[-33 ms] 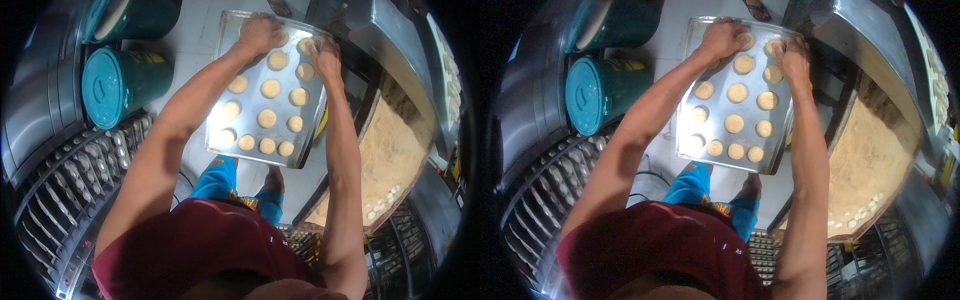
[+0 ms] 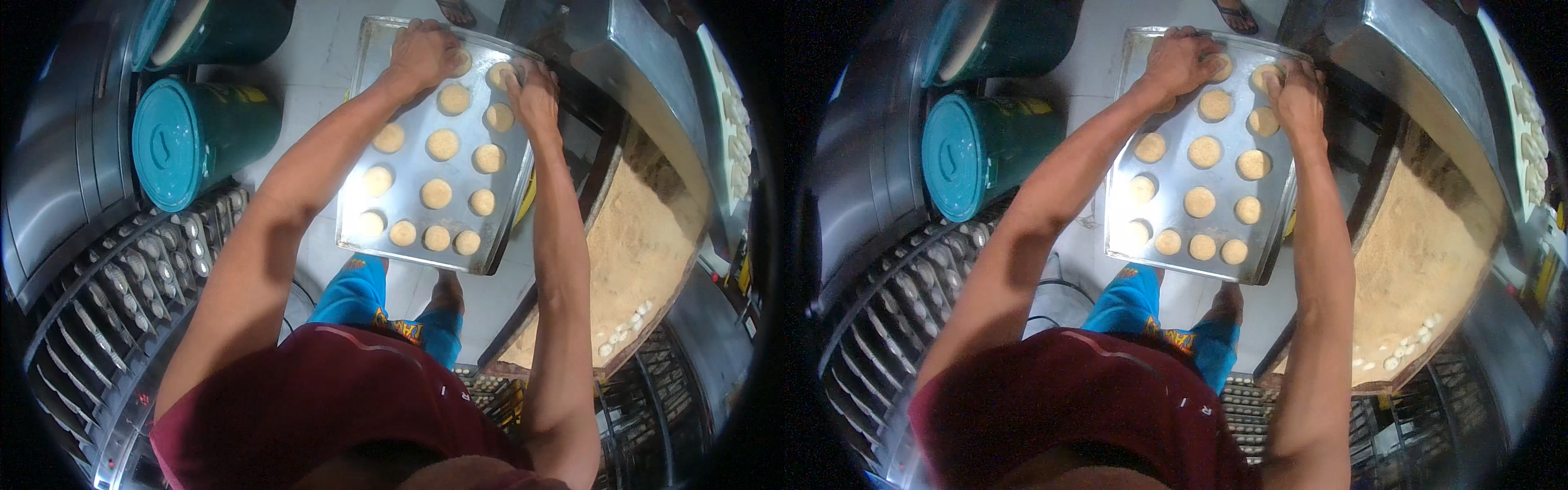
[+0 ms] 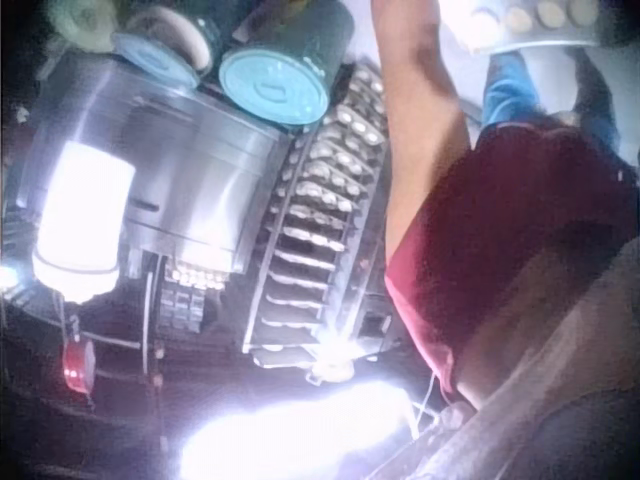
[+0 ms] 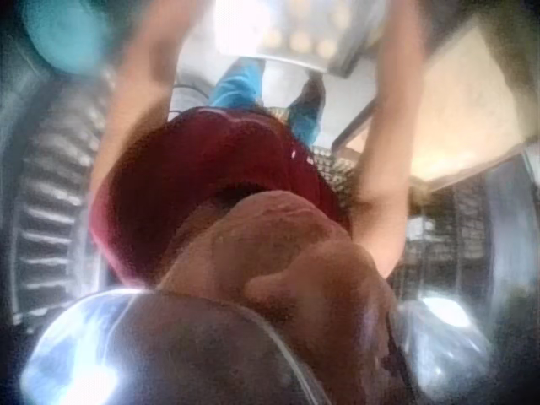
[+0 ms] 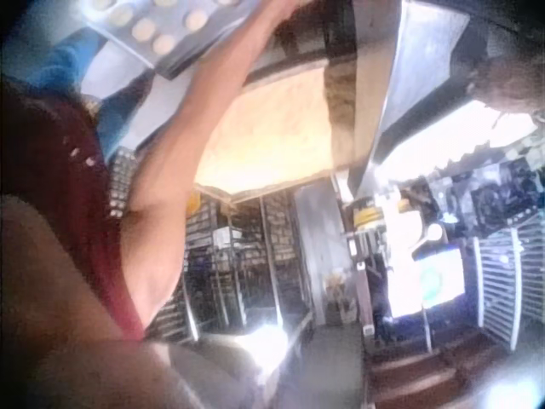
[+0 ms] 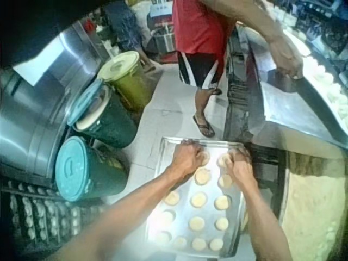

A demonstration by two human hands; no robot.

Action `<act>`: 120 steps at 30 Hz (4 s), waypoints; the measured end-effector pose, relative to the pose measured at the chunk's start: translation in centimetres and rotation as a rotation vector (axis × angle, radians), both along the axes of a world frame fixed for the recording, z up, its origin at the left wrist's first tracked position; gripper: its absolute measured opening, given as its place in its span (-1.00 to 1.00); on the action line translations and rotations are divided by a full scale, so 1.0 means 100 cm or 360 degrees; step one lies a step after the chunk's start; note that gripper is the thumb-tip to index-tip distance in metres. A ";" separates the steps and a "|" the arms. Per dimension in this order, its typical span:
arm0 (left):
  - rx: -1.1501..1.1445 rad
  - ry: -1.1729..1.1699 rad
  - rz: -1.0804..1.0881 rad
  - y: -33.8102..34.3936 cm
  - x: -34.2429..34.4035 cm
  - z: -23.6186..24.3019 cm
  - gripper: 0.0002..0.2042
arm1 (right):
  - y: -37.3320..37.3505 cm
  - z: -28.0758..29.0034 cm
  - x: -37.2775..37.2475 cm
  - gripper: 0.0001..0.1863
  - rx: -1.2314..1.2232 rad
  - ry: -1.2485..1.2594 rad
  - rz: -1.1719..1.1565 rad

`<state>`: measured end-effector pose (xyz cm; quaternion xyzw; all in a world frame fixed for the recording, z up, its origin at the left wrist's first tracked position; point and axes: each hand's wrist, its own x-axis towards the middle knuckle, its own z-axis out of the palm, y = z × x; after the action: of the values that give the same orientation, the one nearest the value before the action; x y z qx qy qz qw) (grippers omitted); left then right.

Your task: The person places small balls of dough onto a tray and coats them in flour before placing the tray into a machine.

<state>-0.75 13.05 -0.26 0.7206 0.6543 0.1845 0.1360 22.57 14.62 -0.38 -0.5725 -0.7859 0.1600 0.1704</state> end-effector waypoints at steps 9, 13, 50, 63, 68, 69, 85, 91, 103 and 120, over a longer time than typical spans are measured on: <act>0.0296 0.0044 -0.0027 -0.026 -0.017 0.015 -0.60 | -0.053 0.003 -0.027 -0.43 0.0369 -0.0503 0.0232; 0.0324 -0.0148 0.0097 -0.113 -0.046 0.027 -0.59 | -0.065 0.010 -0.015 -0.38 0.0240 -0.0410 0.0093; -0.0513 -0.1241 0.0749 -0.333 -0.074 -0.049 -0.58 | -0.369 -0.001 0.035 -0.40 -0.0850 0.0511 -0.1360; -0.0329 -0.0519 0.0701 -0.434 -0.079 0.135 -0.59 | -0.534 0.132 0.030 -0.39 -0.0820 0.1452 -0.1375; -0.0076 -0.0231 0.0187 -0.460 -0.052 0.194 -0.57 | -0.600 0.199 0.062 -0.46 -0.0783 0.1543 -0.1627; -0.0093 -0.0371 0.0165 -0.456 -0.044 0.198 -0.56 | -0.613 0.198 0.068 -0.47 -0.0675 0.1524 -0.1665; -0.0223 -0.0604 -0.1449 -0.506 0.309 0.207 -0.58 | -0.856 0.199 0.196 -0.60 0.0344 0.1307 -0.2814; -0.0458 -0.0316 -0.1748 -0.589 0.487 0.206 -0.70 | -0.956 0.175 0.283 -0.60 0.0412 0.0884 -0.3149; -0.0729 -0.0339 -0.2311 -0.681 0.836 0.029 -0.60 | -1.036 0.012 0.433 -0.58 0.0788 0.2447 -0.3730; -0.1086 0.0340 -0.3060 -0.904 1.177 -0.233 -0.61 | -1.026 -0.322 0.596 -0.47 0.3052 0.3165 -0.4029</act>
<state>116.97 -77.30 -23.55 0.8758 -0.1736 -0.2637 0.3652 82.13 -87.96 -32.53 0.1718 -0.6116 0.2515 -0.7302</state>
